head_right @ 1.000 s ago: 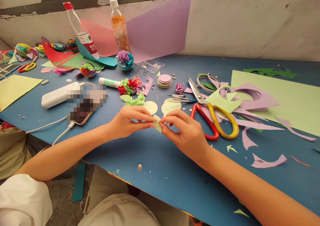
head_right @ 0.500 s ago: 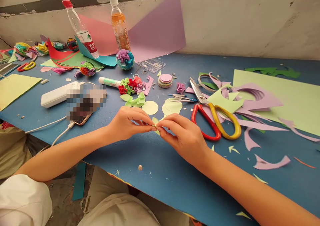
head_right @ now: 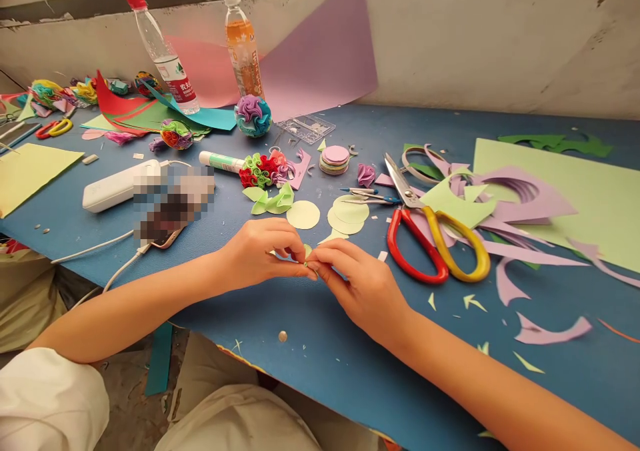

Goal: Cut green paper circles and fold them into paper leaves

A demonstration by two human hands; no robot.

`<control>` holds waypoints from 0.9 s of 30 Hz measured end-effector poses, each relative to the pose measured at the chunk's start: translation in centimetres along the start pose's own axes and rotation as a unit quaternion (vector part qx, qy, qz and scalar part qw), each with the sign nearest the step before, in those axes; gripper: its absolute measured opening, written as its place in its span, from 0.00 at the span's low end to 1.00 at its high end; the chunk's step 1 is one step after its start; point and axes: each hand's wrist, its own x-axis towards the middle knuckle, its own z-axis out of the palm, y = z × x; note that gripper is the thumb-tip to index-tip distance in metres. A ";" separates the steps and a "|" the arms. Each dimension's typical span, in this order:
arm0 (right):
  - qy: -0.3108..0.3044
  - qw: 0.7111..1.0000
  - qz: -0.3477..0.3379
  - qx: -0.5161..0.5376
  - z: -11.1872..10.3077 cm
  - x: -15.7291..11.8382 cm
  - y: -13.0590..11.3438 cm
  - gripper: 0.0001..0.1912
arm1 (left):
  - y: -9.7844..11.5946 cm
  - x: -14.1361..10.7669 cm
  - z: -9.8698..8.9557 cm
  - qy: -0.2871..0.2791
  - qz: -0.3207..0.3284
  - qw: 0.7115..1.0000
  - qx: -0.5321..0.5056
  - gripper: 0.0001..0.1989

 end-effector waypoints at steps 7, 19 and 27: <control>0.037 0.981 0.162 0.097 -0.4 0.6 -0.8 0.08 | 0.3 0.8 -0.9 0.053 -0.169 0.964 -0.198 0.14; -0.050 0.942 0.264 0.203 -0.6 1.0 -0.1 0.12 | -0.7 0.9 -0.9 -0.145 -0.325 0.862 -0.361 0.08; -0.143 0.930 0.289 0.173 -0.3 0.7 -0.2 0.07 | 0.0 0.1 -1.1 -0.211 -0.220 0.940 -0.151 0.08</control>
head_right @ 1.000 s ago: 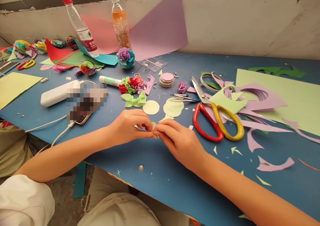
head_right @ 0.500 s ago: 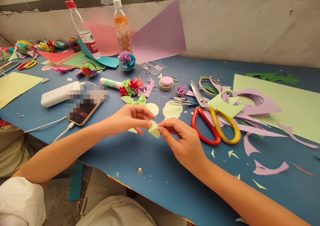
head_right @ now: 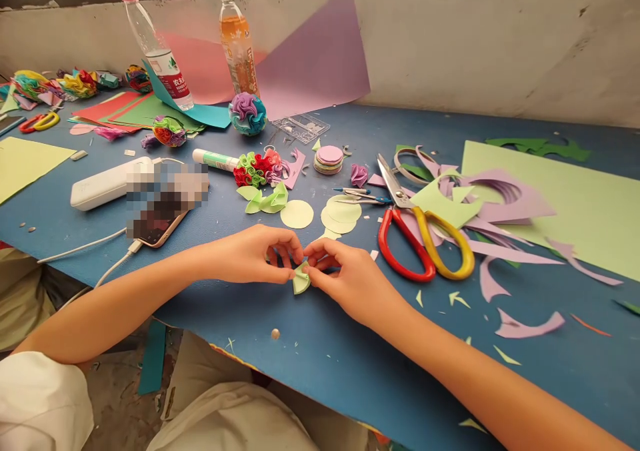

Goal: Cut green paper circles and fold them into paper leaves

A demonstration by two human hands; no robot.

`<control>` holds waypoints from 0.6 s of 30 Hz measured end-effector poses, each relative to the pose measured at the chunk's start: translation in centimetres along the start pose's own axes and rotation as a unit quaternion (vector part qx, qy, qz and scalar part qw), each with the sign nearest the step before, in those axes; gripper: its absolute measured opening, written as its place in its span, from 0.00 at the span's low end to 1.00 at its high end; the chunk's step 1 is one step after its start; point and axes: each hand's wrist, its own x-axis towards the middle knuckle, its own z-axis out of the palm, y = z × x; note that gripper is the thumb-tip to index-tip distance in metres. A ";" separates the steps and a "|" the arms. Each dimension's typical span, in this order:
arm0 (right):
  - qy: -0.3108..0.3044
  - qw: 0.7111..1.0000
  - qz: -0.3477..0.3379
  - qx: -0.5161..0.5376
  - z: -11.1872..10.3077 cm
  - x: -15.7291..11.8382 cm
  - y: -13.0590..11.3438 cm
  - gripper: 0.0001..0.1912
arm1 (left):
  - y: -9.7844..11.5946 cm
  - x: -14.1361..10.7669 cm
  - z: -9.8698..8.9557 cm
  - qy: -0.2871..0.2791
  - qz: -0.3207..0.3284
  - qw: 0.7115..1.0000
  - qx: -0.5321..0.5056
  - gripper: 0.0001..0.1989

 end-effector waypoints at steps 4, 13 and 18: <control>-0.001 0.992 -0.043 -0.121 -0.2 -0.3 0.0 0.06 | -0.1 0.2 1.0 0.051 0.004 0.991 0.127 0.10; -0.078 0.946 -0.171 -0.265 -1.7 0.3 0.7 0.11 | -0.3 -0.4 1.8 0.045 0.033 0.975 0.214 0.08; -0.107 0.945 -0.165 -0.262 -1.8 0.8 1.0 0.08 | -0.2 -0.6 2.0 0.052 0.032 0.974 0.219 0.08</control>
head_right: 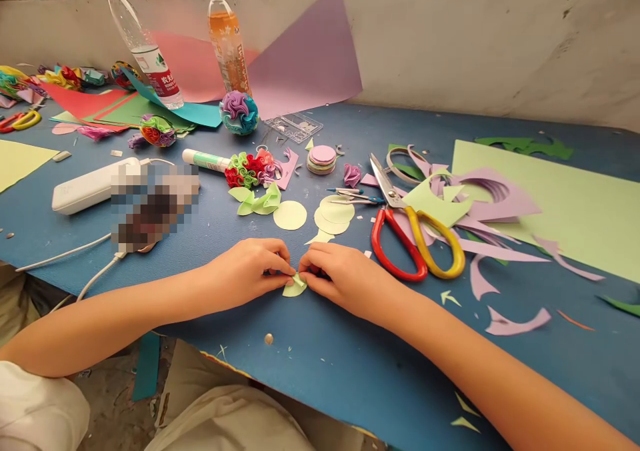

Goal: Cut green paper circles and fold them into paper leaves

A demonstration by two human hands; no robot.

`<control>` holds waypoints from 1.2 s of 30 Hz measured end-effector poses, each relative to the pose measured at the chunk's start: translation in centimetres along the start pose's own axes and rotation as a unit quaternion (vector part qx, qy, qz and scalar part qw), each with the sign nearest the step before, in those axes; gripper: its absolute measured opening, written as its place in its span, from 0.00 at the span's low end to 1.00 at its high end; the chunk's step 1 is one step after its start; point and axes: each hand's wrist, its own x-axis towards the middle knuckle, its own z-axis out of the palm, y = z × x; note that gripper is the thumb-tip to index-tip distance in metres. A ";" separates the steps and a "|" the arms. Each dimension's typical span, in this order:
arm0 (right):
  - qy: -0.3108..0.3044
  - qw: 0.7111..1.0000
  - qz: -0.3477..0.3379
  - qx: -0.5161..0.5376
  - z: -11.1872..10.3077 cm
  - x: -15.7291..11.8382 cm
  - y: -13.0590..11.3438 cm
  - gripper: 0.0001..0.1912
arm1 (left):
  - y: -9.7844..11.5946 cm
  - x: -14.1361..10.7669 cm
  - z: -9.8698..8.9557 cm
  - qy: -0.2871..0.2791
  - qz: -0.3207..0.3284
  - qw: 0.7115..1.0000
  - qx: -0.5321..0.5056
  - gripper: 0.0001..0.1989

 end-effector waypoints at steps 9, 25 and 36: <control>-0.008 0.995 -0.099 -0.012 -0.2 -0.1 1.0 0.14 | -0.4 0.6 -0.3 -0.012 0.022 1.000 0.008 0.08; -0.023 0.978 -0.175 -0.108 -1.4 -0.5 1.9 0.17 | 0.0 0.2 -1.1 -0.072 0.095 0.982 0.150 0.13; 0.006 0.995 -0.093 -0.044 -0.5 -0.1 1.3 0.14 | -0.5 0.8 -1.6 -0.075 0.047 0.996 0.001 0.16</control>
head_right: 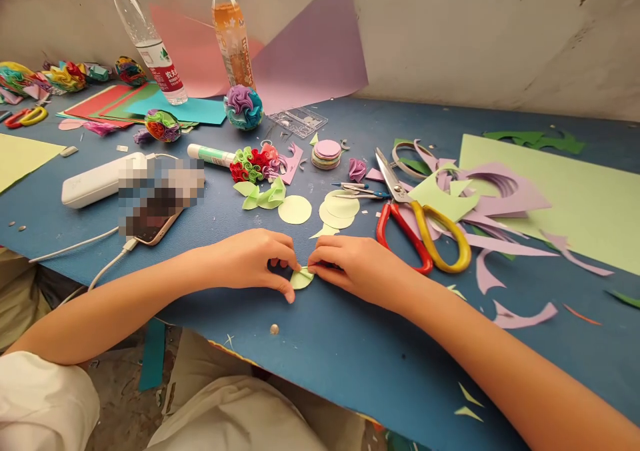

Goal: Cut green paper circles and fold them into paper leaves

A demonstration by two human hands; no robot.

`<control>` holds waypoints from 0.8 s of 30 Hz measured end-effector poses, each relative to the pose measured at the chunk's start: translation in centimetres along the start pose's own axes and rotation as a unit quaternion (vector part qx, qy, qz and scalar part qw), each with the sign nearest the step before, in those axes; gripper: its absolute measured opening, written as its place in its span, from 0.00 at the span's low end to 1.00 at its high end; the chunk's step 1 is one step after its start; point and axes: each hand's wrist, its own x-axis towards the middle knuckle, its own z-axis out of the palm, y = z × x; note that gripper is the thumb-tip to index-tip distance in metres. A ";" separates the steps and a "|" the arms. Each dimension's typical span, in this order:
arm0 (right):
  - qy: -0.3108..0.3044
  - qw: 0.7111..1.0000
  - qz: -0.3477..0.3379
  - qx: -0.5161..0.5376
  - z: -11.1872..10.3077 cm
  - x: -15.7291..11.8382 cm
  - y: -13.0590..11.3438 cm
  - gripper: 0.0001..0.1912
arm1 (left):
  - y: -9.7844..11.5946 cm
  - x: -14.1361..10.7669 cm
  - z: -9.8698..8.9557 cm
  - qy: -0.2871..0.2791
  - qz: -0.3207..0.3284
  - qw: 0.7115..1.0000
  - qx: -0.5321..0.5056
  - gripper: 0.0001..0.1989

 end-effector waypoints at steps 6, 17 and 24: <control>0.079 0.982 -0.061 -0.160 -0.7 -0.2 -1.2 0.14 | -0.3 0.5 0.2 0.077 -0.035 0.988 -0.129 0.11; 0.197 0.941 0.207 0.183 -1.1 0.3 -2.8 0.14 | 0.0 0.6 1.0 0.286 0.051 0.940 -0.179 0.11; 0.207 0.974 0.089 -0.032 -1.4 -0.2 -3.2 0.11 | -0.4 0.6 1.0 0.280 0.142 0.941 -0.127 0.09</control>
